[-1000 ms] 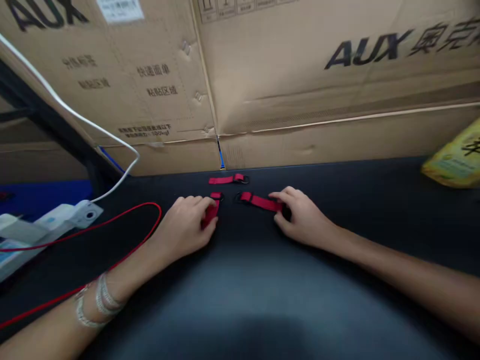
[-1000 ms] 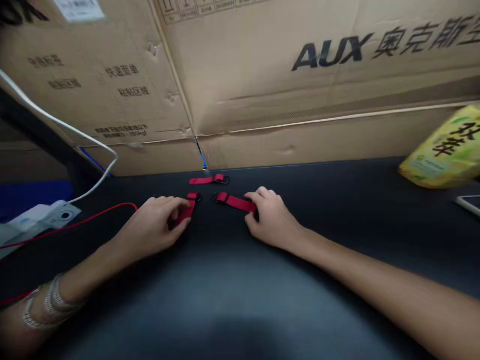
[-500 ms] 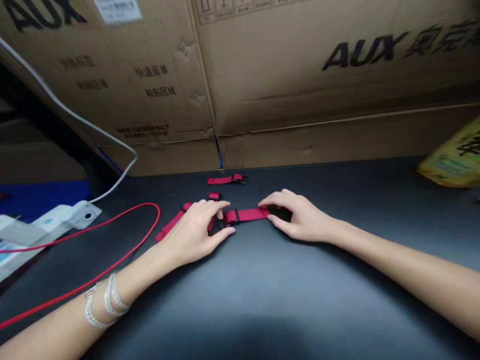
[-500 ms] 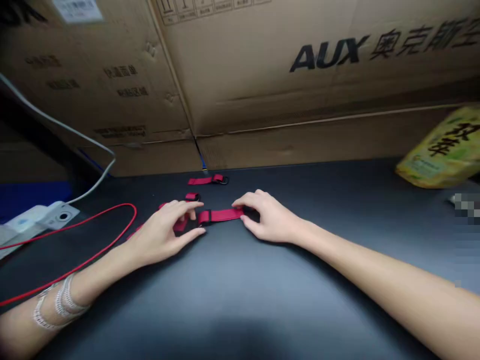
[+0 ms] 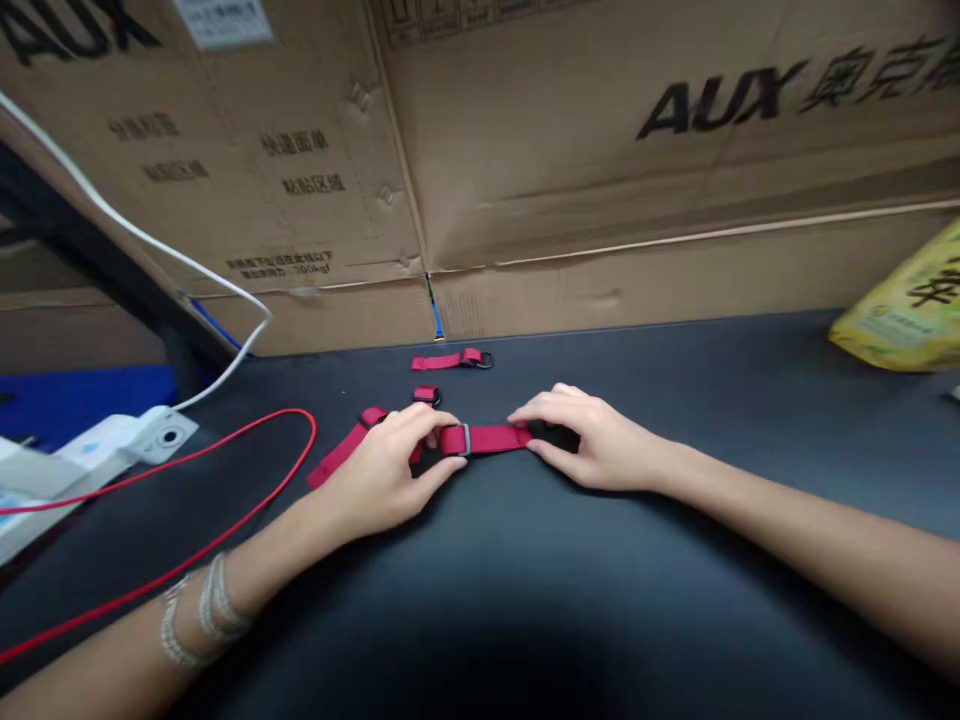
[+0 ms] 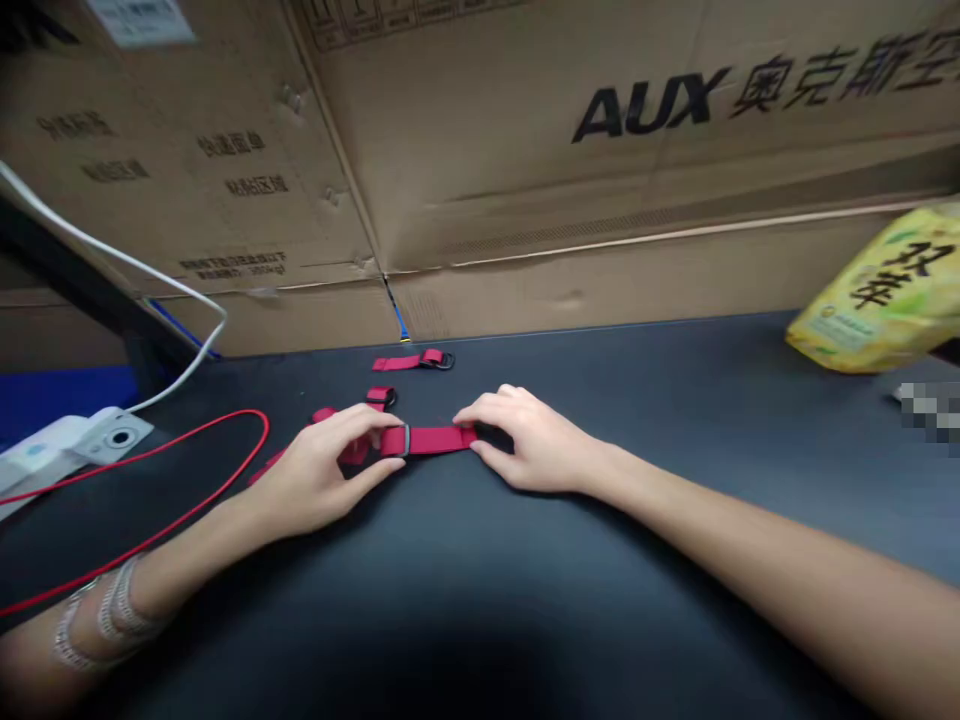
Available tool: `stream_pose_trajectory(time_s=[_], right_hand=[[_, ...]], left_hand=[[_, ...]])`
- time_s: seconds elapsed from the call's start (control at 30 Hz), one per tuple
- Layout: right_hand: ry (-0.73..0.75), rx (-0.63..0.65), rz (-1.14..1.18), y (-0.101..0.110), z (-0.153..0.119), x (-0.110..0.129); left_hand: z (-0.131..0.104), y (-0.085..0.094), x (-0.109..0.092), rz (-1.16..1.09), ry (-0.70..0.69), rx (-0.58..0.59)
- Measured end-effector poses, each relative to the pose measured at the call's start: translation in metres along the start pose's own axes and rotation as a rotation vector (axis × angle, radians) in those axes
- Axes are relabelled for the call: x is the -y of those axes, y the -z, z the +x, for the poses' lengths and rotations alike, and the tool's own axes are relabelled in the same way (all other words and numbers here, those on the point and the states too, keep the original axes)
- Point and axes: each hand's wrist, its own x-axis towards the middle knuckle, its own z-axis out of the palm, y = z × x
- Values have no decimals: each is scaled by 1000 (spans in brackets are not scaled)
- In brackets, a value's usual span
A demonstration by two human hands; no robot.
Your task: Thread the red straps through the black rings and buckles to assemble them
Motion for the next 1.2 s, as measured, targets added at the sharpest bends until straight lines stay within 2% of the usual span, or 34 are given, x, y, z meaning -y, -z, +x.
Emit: stream_pose_trajectory(time_s=[0.2, 0.33, 0.5, 0.7, 0.83, 0.97, 1.07, 1.2], right_hand=[[11, 7, -8, -1, -1, -1], [4, 17, -33, -2, -2, -2], [-6, 1, -33, -2, -2, -1], [-8, 21, -41, -1, -2, -1], [0, 22, -73, -2, -3, -2], [-51, 4, -67, -3, -4, -1], [-78, -14, -51, -3, -4, 0], [-70, -14, -26, -2, -4, -1]], left_hand=[[-1, -1, 7, 180, -27, 27], [-2, 0, 6, 132, -73, 5], [-2, 2, 3, 112, -116, 78], [-1, 3, 0, 126, -113, 101], [-1, 4, 2, 169, -128, 65], [2, 11, 9, 284, -30, -41], [4, 15, 15, 356, 58, -9], [5, 14, 18, 353, 80, 36]])
